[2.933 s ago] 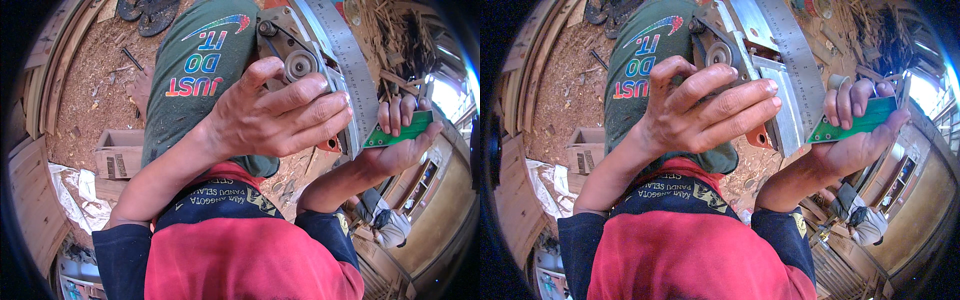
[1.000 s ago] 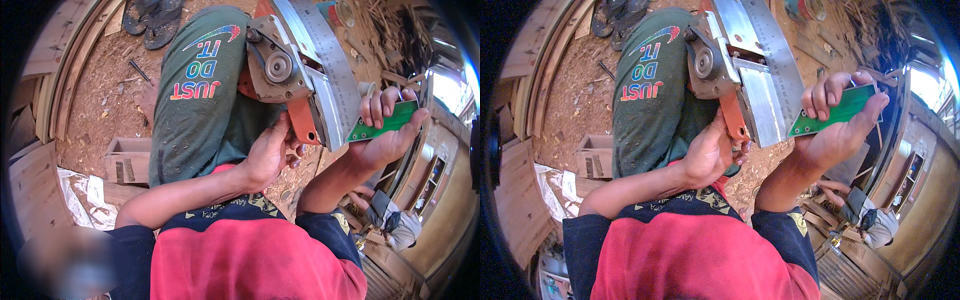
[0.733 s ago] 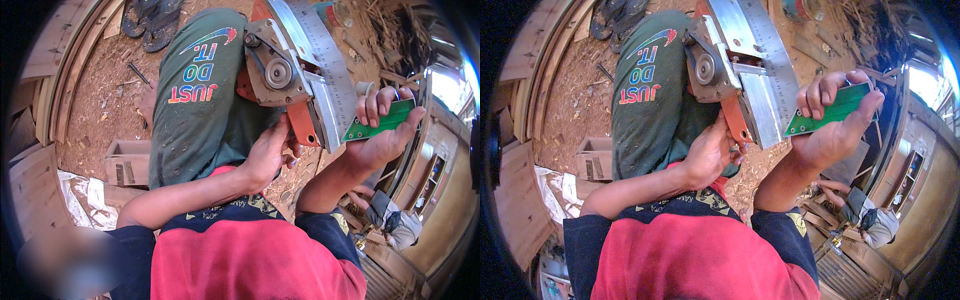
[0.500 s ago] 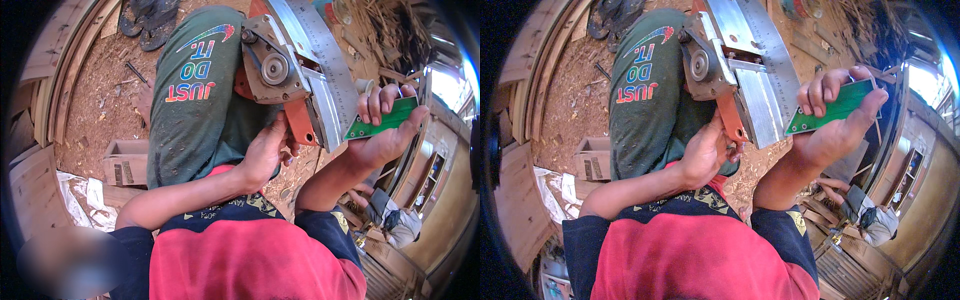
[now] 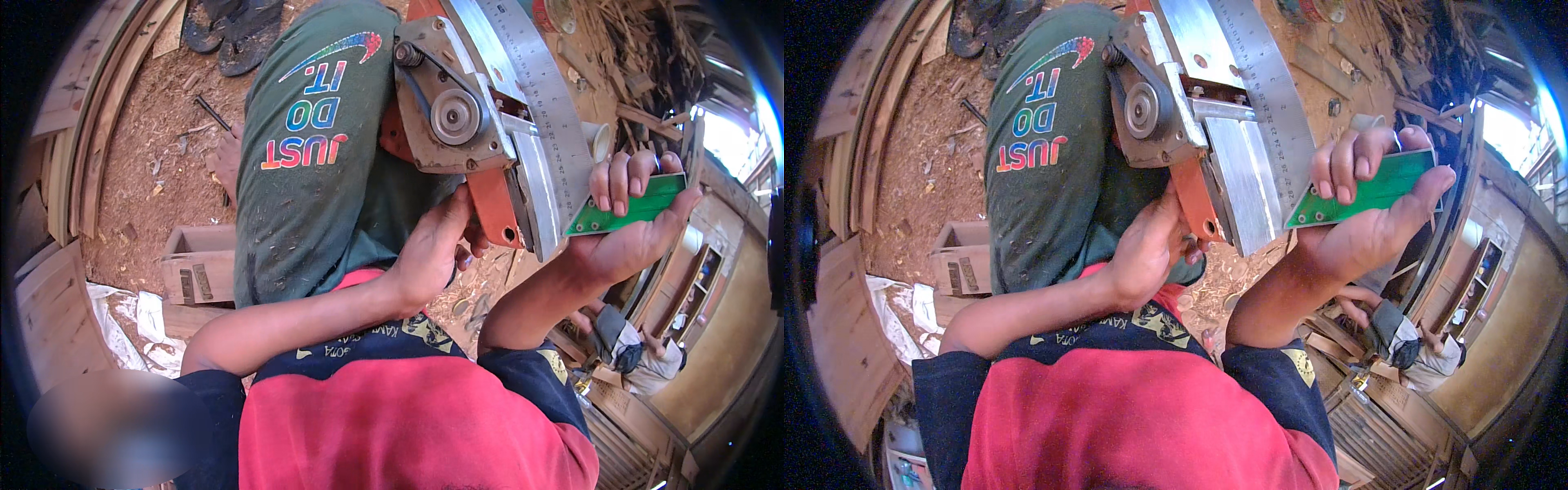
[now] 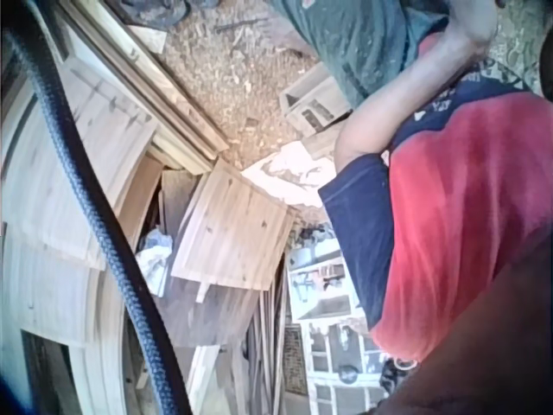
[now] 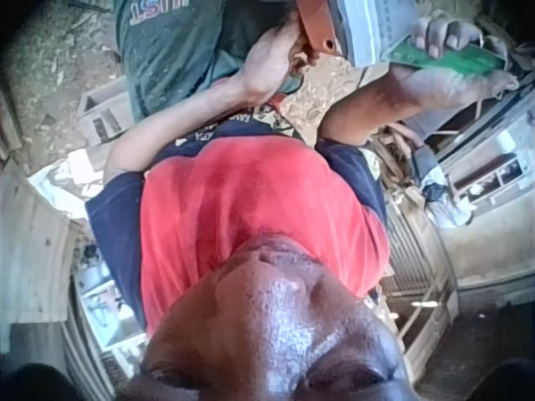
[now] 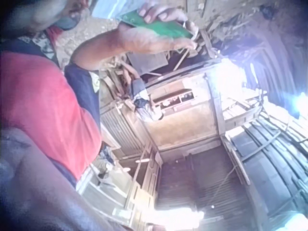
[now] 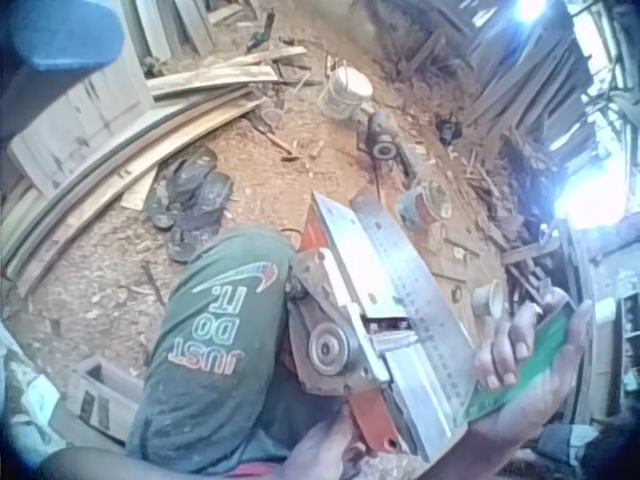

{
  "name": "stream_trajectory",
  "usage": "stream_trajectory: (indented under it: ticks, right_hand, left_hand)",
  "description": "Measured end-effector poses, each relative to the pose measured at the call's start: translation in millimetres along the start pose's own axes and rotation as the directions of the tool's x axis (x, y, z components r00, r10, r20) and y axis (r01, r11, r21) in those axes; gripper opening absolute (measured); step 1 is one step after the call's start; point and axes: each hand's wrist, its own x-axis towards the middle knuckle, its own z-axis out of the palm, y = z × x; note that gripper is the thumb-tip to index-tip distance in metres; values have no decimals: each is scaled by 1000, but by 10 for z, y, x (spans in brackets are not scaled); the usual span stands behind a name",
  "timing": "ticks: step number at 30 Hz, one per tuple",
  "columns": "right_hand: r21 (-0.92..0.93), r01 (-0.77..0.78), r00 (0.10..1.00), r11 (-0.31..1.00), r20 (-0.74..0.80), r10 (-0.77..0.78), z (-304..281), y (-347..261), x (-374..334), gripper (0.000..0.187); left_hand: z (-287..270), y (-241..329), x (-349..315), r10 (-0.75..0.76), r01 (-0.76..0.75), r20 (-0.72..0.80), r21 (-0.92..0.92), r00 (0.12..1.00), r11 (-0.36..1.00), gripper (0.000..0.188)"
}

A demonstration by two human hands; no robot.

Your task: The person cleans and aligns a power planer by hand and with a ruler, turning the tool over and using the ruler to check the flatness of the base.

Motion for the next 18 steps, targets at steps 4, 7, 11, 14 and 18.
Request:
stream_trajectory:
  ticks: [4, 7, 11, 14, 18]
  right_hand:
    - [-7, -1, 1000, 1000, -3, 1, -43, -17, -5, 47]
    - [-20, -8, 1000, 1000, -20, 8, -46, -23, -10, 47]
    - [-19, -13, 1000, 1000, -20, 13, -54, -29, 3, 48]
    - [17, 1, 1000, 1000, -3, -1, 28, 33, 19, 44]
    - [8, 1, 1000, 1000, 2, -1, 41, 22, 9, 44]
  left_hand:
    - [-18, 17, 8, 24, -26, 29, 60, 999, 998, 59]
    - [-24, 11, 12, 54, -56, 38, 57, 998, 997, 57]
    - [-30, -2, 25, 48, -49, 22, 50, 999, 998, 56]
    - [-58, -10, 37, 58, -59, 30, 55, 998, 997, 54]
    - [-52, -4, 24, 64, -65, 23, 46, 998, 997, 53]
